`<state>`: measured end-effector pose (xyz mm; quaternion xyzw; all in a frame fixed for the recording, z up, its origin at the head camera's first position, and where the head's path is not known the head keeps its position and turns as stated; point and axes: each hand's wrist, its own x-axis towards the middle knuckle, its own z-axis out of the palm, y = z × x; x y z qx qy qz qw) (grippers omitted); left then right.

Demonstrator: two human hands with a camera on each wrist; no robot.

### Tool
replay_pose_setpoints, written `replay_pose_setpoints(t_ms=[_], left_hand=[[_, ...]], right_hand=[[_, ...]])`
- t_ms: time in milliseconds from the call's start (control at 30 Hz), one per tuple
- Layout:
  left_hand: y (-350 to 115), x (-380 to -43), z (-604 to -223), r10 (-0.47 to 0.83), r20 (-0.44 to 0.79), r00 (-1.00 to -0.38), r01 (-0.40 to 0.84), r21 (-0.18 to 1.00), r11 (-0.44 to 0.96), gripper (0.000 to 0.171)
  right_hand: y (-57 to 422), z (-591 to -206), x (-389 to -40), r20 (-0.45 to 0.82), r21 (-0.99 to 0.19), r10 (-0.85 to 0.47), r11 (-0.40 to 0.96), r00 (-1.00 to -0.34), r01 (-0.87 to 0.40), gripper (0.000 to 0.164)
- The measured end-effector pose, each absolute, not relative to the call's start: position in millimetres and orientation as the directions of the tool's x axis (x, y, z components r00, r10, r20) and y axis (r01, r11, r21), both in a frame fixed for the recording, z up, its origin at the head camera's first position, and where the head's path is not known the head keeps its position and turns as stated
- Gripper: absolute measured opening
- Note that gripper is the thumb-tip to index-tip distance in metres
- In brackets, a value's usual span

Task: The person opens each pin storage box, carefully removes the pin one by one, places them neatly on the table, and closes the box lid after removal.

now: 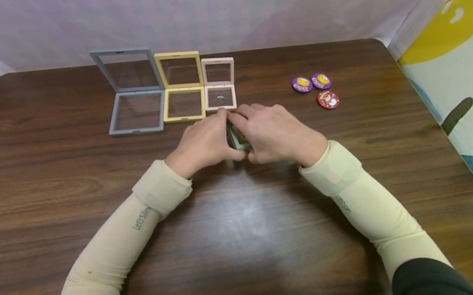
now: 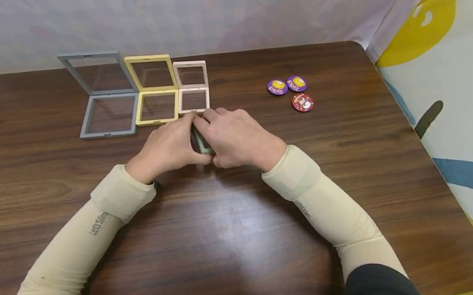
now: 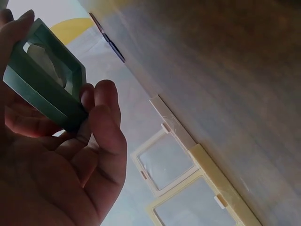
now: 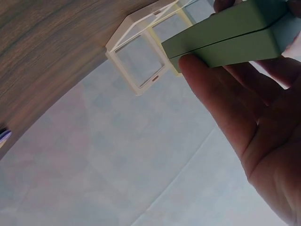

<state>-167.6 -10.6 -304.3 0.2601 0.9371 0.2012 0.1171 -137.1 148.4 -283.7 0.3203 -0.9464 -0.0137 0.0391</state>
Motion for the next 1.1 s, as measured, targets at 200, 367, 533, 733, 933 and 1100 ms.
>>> replay_pose_setpoints(t_ms=[200,367,533,733,933,1100], left_hand=[[-12,-167,-305,0.530,-0.109,-0.841,0.445,0.420,0.791,0.078],[-13,-167,-306,0.541,-0.117,-0.833,0.455,0.411,0.790,0.077],[-13,-168,-306,0.562,-0.122,-0.818,0.473,0.411,0.779,0.076],[-14,-170,-306,0.586,-0.125,-0.800,0.487,0.434,0.758,0.082],[-14,-170,-305,0.608,-0.124,-0.785,0.475,0.511,0.717,0.087],[-15,-170,-304,0.619,-0.100,-0.779,0.459,0.583,0.671,0.101]], right_hand=[[146,-286,-137,0.089,0.069,-0.610,0.792,-0.787,-0.606,0.074],[145,-286,-135,0.066,0.080,-0.605,0.796,-0.793,-0.600,0.079],[148,-284,-135,0.043,0.052,-0.592,0.806,-0.805,-0.590,0.081],[151,-281,-136,0.007,0.011,-0.586,0.810,-0.810,-0.586,0.082],[156,-277,-137,-0.013,-0.012,-0.579,0.815,-0.815,-0.579,0.080],[160,-275,-138,0.015,-0.025,-0.578,0.815,-0.816,-0.578,0.072]])
